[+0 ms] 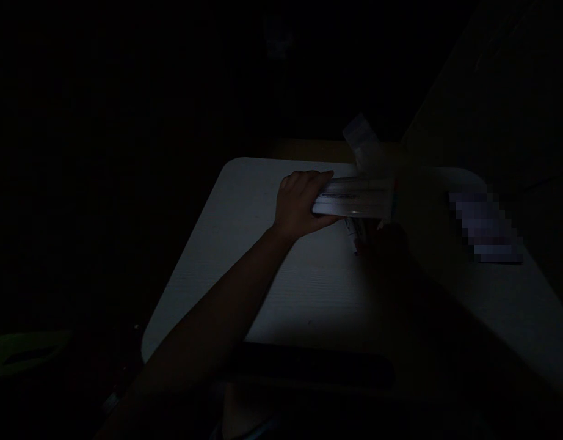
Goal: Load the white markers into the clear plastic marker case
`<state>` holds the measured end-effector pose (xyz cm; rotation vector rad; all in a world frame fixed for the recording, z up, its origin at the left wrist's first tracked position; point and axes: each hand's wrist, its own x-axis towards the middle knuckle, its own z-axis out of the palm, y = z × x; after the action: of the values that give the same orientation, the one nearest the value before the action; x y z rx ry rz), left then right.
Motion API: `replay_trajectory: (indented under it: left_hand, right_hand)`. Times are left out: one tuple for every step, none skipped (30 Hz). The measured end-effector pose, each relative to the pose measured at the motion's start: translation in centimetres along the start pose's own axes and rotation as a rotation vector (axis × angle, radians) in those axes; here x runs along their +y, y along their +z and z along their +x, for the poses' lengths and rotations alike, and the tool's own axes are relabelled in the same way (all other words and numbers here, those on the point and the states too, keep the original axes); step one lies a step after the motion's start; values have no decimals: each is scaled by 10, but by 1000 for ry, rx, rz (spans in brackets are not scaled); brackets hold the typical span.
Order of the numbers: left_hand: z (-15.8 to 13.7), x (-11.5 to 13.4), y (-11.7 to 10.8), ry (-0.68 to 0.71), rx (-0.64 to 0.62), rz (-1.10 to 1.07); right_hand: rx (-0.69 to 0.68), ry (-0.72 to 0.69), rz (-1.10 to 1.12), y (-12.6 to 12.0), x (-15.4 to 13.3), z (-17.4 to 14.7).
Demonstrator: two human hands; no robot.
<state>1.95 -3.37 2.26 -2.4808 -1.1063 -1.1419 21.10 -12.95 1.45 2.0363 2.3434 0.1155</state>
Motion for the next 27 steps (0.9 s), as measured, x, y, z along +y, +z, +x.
replay_trajectory:
  left_hand:
    - [0,0,0,0,1,3]
    - [0,0,0,0,3,6]
    - [0,0,0,0,4,10]
    - [0,0,1,0,6,12]
    - [0,0,1,-3,8,13]
    - [0,0,1,-5,9,12]
    - [0,0,1,-5,12,10]
    - [0,0,1,-4,15,6]
    - [0,0,1,-2,18,2]
    - [0,0,1,1,23,-2]
    - [0,0,1,4,26,-4]
    - [0,0,1,8,29,-6]
    - [0,0,1,11,32,-8]
    - [0,0,1,12,32,-9]
    - [0,0,1,13,31,-8]
    - [0,0,1,11,26,-6]
    - [0,0,1,8,20,-3]
    - [0,0,1,3,13,0]
    - [0,0,1,-1,6,2]
    - [0,0,1,-2,1,2]
    - [-1,0,0,-2,-3,0]
    - [-1,0,0,-2,-4,-3]
    - [-1,0,1,-1,-4,-6]
    - [-1,0,1,-1,-3,-9]
    - [-1,0,1,-1,0,-12]
    - [-1,0,1,-1,4,-13]
    - [-1,-1,2,0,11,-14]
  right_hand:
    - [-29,13,-10,-4,-1,-1]
    - [-51,17,-21,-7,-2,-1]
    - [-49,27,-31,-10,-3,-1]
    - [-27,33,-40,-11,-4,-2]
    - [5,31,-44,-10,-4,-2]
    - [41,30,-41,-9,-4,-1]
    - [72,23,-32,-6,-3,-1]
    - [92,18,-17,-4,-2,-1]
    - [102,6,-1,-1,-2,-1]
    - [102,-1,12,1,-1,0]
    - [99,3,22,3,-1,0]
    - [94,11,27,4,-1,0]
    - [93,27,27,4,-1,0]
    - [95,39,26,5,0,-1]
    - [100,43,24,5,1,-1]
    - [109,41,23,5,3,-1]
    - [122,33,25,6,6,-1]
    - [137,40,29,7,11,0]
    - [148,55,40,7,16,0]
    - [159,78,56,8,22,1]
    - [167,109,75,9,28,1]
    - [171,138,93,9,34,2]
    - [175,163,103,10,40,3]
    - [179,179,106,10,45,3]
    - [179,183,99,11,50,3]
    - [173,190,91,12,54,4]
    - [158,202,86,12,57,4]
